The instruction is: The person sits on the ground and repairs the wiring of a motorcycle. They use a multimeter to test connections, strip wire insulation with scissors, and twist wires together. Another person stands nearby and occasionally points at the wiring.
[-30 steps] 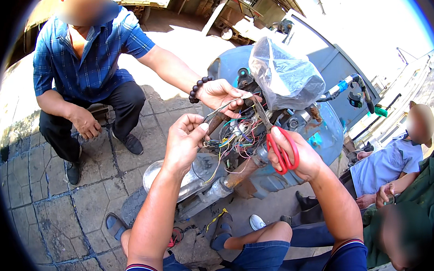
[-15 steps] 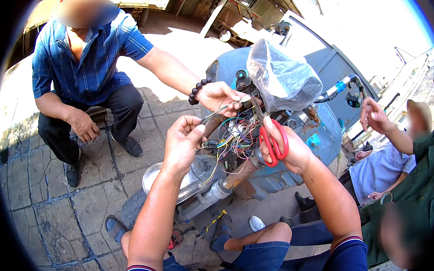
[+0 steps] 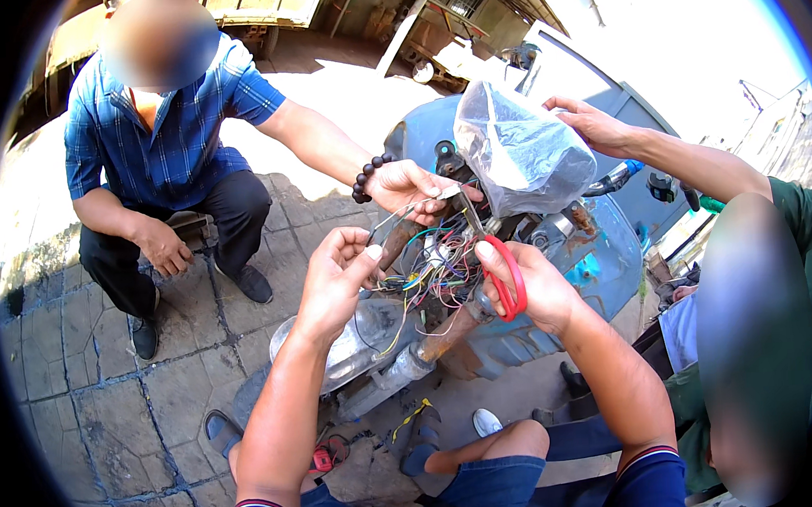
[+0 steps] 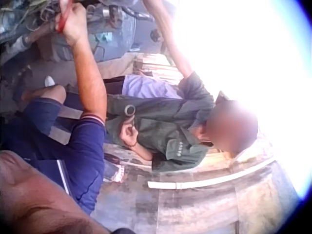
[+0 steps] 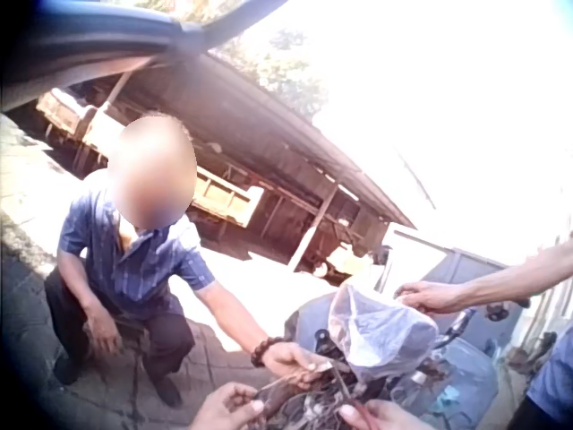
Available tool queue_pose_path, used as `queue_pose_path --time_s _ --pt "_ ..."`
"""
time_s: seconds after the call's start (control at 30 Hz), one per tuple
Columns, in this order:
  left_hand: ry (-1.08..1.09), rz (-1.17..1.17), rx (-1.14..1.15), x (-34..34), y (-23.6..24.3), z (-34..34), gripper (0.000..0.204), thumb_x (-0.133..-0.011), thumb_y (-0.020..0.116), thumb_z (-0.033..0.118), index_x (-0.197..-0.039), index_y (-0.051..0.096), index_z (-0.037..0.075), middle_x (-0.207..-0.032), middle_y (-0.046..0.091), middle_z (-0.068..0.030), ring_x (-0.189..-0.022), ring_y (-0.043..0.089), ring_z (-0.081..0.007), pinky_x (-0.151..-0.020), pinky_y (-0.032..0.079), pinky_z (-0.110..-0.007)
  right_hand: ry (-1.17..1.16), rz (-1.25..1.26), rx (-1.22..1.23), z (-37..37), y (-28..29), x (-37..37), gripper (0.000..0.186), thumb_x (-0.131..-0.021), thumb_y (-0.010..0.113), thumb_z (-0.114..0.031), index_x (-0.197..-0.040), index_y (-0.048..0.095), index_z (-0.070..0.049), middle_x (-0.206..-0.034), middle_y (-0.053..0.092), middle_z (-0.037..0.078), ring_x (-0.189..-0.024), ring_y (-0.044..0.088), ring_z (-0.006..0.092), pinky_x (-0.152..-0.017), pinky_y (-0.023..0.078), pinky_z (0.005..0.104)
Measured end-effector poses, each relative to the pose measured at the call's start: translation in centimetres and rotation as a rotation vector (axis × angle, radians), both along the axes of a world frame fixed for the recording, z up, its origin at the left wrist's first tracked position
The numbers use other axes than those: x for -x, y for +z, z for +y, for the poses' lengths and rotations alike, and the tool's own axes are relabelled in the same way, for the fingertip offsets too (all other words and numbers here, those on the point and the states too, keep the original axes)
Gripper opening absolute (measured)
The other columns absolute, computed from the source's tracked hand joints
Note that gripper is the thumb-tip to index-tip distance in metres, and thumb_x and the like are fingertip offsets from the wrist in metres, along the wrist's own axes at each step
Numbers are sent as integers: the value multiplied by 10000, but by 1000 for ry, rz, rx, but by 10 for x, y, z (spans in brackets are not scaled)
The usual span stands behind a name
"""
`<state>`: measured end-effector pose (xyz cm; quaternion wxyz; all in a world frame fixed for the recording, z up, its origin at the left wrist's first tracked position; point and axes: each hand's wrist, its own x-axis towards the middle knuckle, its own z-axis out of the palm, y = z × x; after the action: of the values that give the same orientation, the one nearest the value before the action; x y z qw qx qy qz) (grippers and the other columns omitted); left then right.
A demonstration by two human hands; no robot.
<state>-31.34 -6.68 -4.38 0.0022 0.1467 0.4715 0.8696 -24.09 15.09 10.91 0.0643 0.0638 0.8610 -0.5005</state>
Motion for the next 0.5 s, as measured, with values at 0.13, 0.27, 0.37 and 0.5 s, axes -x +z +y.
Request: queue_pose_path --time_s 0.13,0.27,0.37,0.5 --pt "-120 27 83 6 20 -15 297 -1055 552 245 -1227 553 3 -1042 723 -147 -791 677 -157 -730 514 -287 41 9 29 3 -5 0 537 -982 628 -550 -890 526 -31 -640 571 31 -496 521 96 -460 412 253" --pt "-268 -104 119 19 47 -20 373 -1092 460 353 -1197 555 8 -1043 733 -158 -838 711 -200 -795 540 -341 27 9 107 9 -14 1 534 -994 614 -540 -940 517 -17 -648 576 35 -503 527 97 -471 421 256" --pt "-287 -156 193 25 61 -22 313 -1084 490 307 -1126 583 11 -1042 738 -158 -852 709 -197 -815 541 -333 14 -13 169 9 -14 -2 533 -1001 604 -536 -966 512 -12 -655 580 36 -513 534 98 -482 431 255" --pt "-259 -98 343 39 67 -19 247 -1050 571 245 -1076 620 4 -1065 725 -130 -898 691 -172 -826 535 -315 43 -45 249 16 -21 -5 504 -1018 568 -534 -1009 515 -33 -688 584 37 -545 550 110 -501 451 259"
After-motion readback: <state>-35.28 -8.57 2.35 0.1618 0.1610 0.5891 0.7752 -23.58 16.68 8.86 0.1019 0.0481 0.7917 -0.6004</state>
